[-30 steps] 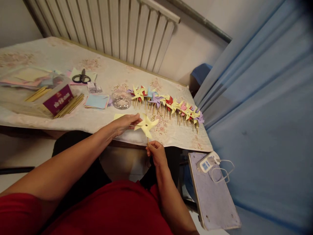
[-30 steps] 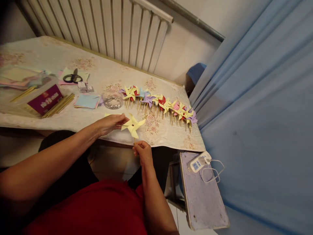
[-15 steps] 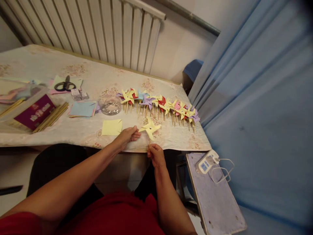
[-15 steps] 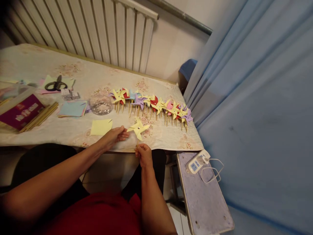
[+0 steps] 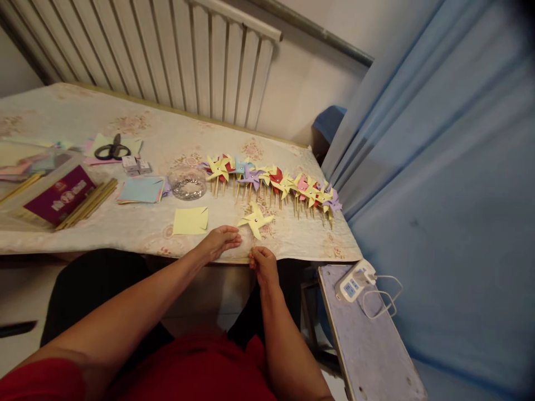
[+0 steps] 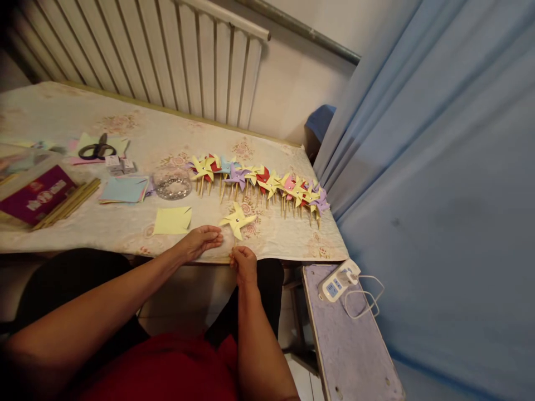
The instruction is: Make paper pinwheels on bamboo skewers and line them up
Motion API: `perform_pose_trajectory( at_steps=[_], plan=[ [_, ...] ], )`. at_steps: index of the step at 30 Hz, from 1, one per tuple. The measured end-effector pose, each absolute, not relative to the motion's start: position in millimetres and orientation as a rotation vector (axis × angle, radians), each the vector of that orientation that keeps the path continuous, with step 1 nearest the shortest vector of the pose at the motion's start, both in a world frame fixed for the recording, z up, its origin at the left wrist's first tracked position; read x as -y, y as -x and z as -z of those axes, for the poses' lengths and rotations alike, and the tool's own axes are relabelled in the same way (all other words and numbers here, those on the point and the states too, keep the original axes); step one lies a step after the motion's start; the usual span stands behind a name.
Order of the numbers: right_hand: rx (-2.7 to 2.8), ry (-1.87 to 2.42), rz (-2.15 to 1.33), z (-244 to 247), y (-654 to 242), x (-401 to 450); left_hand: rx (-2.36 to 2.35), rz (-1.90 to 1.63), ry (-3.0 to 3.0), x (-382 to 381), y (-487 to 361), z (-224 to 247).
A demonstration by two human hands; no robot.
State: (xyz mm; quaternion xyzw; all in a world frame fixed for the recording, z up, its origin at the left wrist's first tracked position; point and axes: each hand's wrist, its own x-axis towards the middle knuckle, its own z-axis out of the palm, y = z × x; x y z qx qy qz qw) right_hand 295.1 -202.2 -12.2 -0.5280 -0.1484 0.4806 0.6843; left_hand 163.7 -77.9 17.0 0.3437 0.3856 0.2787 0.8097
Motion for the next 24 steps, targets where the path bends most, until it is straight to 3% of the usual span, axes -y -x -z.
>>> perform_pose_trajectory(
  at_steps=[24],
  plan=[
    [0.411, 1.262, -1.013, 14, -292, 201, -0.821, -0.688, -0.744, 71, -177, -9]
  ],
)
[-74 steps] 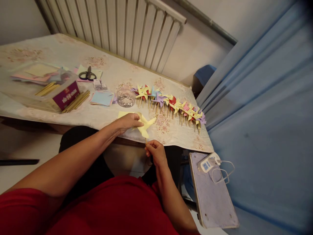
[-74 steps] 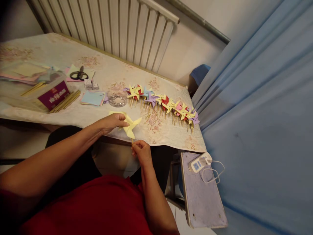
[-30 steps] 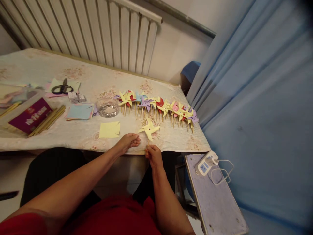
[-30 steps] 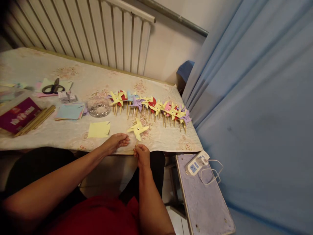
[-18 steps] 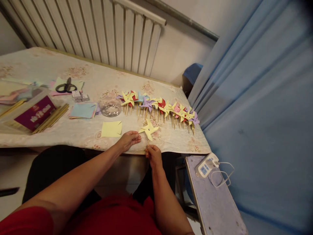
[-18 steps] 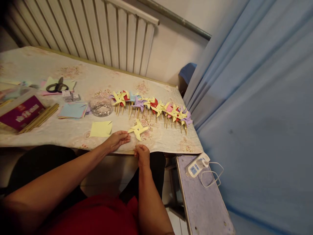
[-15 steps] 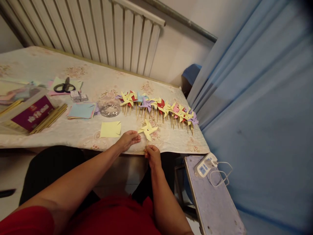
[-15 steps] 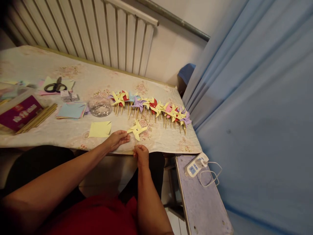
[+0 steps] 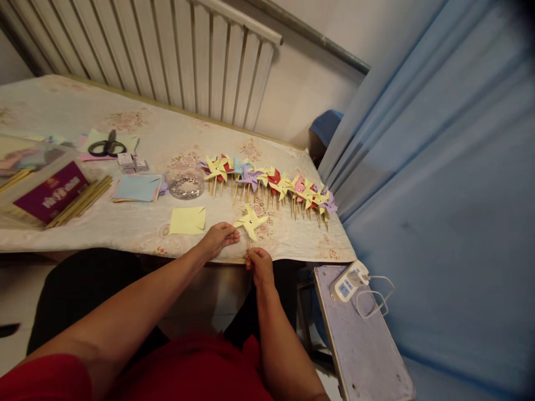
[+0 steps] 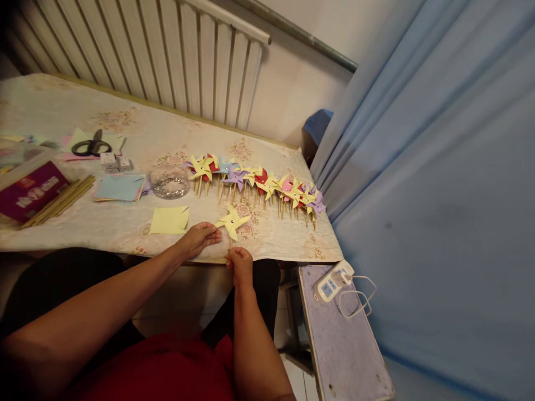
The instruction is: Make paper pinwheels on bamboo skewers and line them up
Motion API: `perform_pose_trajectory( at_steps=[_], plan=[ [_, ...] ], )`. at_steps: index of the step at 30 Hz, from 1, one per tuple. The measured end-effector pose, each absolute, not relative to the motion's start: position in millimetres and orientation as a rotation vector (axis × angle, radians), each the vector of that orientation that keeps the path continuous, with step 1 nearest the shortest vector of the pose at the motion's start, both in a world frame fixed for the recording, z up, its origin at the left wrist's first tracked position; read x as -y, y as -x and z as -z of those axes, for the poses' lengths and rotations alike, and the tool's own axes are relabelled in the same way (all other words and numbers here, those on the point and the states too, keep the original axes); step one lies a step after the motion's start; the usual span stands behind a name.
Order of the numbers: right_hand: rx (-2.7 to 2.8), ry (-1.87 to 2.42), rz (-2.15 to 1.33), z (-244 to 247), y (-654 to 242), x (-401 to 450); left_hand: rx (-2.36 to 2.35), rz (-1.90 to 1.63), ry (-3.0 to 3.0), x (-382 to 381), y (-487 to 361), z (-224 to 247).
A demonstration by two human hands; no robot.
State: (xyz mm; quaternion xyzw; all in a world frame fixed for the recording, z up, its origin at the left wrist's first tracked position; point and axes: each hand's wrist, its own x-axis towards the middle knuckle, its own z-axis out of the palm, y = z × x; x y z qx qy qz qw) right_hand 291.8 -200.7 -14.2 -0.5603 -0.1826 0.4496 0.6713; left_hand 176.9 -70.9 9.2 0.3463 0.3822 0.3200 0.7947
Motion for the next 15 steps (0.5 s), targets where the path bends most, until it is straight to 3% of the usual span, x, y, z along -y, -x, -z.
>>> perform_pose_trajectory(
  at_steps=[15],
  plan=[
    [0.416, 1.268, -1.011, 17.5, -292.1, 200.6, -0.803, -0.701, -0.727, 71.1, -175.2, -10.5]
  ],
)
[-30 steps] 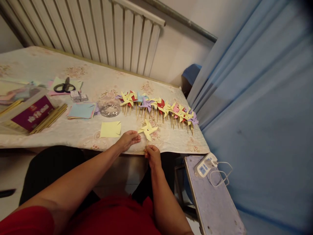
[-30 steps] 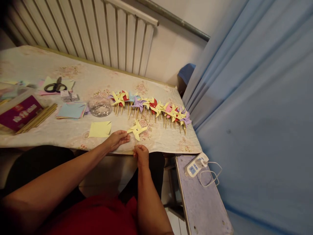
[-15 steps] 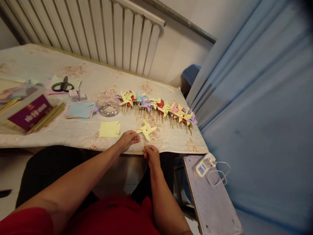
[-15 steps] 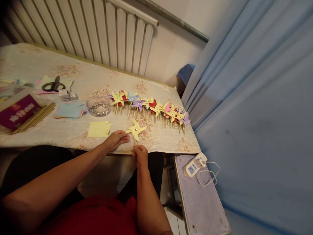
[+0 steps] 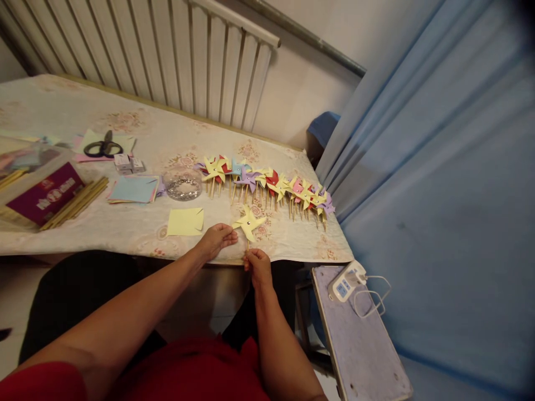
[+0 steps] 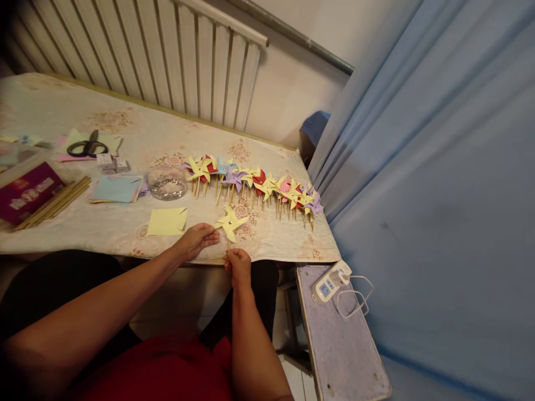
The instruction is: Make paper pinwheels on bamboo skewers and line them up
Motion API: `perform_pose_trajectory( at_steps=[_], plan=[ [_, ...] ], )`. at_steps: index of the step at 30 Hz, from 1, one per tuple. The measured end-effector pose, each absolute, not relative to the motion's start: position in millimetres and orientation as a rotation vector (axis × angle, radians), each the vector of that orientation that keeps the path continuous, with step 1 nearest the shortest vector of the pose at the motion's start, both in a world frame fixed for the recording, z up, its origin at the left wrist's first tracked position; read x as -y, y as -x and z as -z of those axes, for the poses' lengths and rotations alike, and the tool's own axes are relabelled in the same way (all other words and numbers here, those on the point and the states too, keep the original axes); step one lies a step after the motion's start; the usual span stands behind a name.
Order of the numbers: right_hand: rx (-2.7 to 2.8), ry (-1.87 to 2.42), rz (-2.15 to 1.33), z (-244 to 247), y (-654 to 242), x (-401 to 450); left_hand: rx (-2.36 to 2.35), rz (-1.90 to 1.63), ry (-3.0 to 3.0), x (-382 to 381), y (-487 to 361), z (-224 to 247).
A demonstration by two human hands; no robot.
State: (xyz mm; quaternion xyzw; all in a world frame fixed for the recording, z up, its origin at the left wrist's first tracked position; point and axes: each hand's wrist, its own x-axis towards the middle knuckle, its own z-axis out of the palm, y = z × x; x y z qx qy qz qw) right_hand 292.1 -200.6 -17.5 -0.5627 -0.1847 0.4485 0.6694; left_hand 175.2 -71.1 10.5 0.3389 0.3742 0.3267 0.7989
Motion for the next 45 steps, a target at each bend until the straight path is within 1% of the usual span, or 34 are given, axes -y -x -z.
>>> perform_pose_trajectory(
  at_steps=[8, 14, 22, 45],
  plan=[
    [0.381, 1.244, -1.025, 19, -294, 200, -0.918, -0.77, -0.781, 94, -173, -15],
    [0.399, 1.254, -1.014, 15, -292, 201, -1.001, -0.646, -1.14, 117, -182, -18],
    [0.418, 1.263, -1.007, 16, -291, 201, -1.107, -0.62, -1.566, 115, -200, -37],
    [0.439, 1.272, -1.009, 18, -292, 201, -1.183, -0.479, -1.705, 109, -208, -39]
  ],
)
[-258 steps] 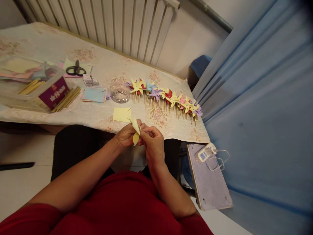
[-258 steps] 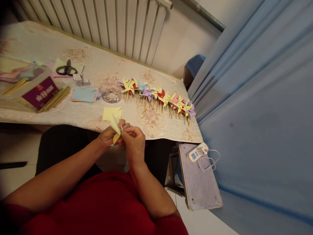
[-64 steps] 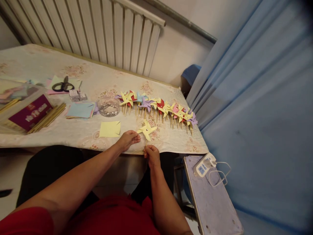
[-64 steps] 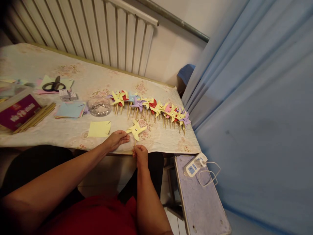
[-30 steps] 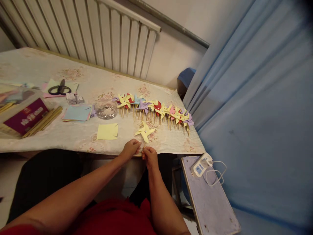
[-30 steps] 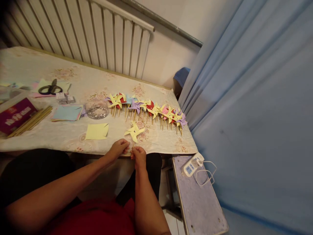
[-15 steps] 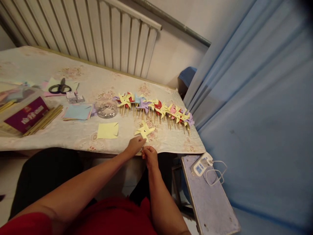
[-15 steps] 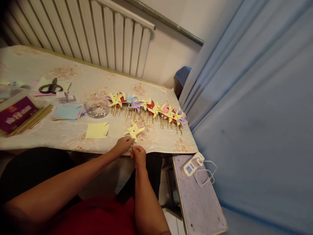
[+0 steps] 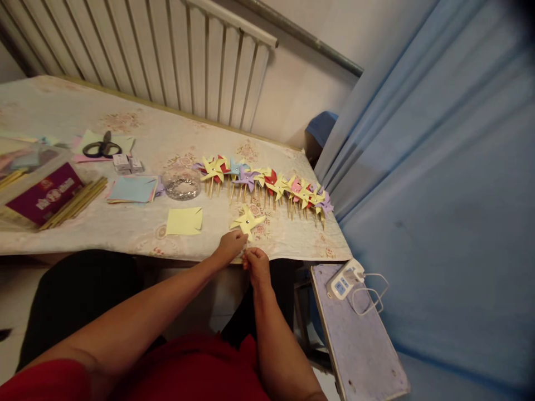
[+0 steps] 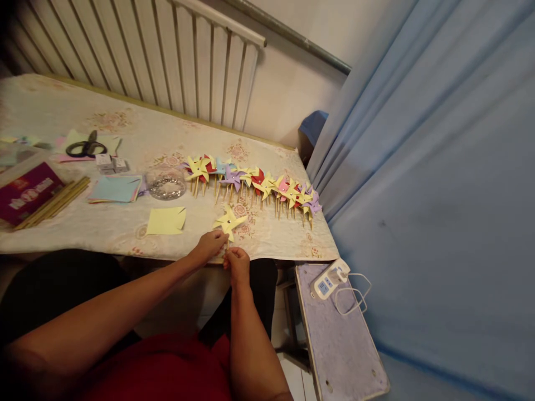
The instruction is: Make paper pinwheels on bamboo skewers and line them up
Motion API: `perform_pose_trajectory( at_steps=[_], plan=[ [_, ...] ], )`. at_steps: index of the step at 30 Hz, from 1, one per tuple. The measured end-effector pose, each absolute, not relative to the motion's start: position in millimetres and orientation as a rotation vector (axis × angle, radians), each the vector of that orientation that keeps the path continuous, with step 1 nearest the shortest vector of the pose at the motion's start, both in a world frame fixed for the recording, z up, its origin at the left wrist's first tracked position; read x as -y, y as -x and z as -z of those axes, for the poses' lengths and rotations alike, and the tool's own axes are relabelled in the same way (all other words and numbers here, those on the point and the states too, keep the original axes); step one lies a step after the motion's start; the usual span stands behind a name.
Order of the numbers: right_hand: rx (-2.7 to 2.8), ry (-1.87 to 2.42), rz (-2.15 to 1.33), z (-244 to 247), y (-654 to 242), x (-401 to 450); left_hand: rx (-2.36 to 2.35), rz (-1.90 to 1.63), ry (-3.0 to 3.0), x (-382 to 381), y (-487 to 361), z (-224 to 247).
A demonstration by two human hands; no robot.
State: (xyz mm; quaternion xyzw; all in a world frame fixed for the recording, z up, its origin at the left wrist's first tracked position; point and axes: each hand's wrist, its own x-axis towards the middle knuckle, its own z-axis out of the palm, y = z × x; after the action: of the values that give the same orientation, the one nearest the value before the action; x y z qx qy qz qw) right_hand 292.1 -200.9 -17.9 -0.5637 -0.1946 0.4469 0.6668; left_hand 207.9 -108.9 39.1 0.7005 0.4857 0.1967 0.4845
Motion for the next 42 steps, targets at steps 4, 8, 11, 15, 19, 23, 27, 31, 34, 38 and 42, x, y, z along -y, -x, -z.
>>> perform_pose_trajectory(
  at_steps=[4, 8, 11, 15, 19, 23, 27, 31, 34, 38, 42],
  plan=[
    [0.442, 1.271, -1.003, 19, -292, 201, -1.176, -0.479, -1.688, 109, -208, -36],
    [0.443, 1.278, -1.0, 19, -292, 201, -1.177, -0.487, -1.684, 107, -208, -30],
    [0.433, 1.279, -1.005, 19, -292, 201, -1.18, -0.491, -1.682, 105, -208, -27],
    [0.421, 1.283, -1.009, 19, -292, 201, -1.15, -0.515, -1.643, 107, -206, -27],
    [0.416, 1.265, -1.008, 19, -292, 201, -1.141, -0.571, -1.621, 109, -196, -29],
    [0.413, 1.244, -1.018, 19, -293, 201, -1.237, -0.691, -1.618, 103, -181, -30],
    [0.399, 1.237, -1.035, 19, -293, 202, -1.38, -0.772, -1.547, 95, -173, -31],
    [0.411, 1.233, -1.055, 19, -293, 202, -1.378, -0.754, -1.473, 91, -173, -35],
    [0.424, 1.243, -1.069, 19, -293, 202, -1.343, -0.721, -1.423, 89, -175, -37],
    [0.434, 1.25, -1.078, 18, -292, 202, -1.278, -0.722, -1.317, 87, -176, -33],
    [0.432, 1.256, -1.088, 18, -292, 202, -1.242, -0.733, -1.279, 84, -176, -26]
  ],
)
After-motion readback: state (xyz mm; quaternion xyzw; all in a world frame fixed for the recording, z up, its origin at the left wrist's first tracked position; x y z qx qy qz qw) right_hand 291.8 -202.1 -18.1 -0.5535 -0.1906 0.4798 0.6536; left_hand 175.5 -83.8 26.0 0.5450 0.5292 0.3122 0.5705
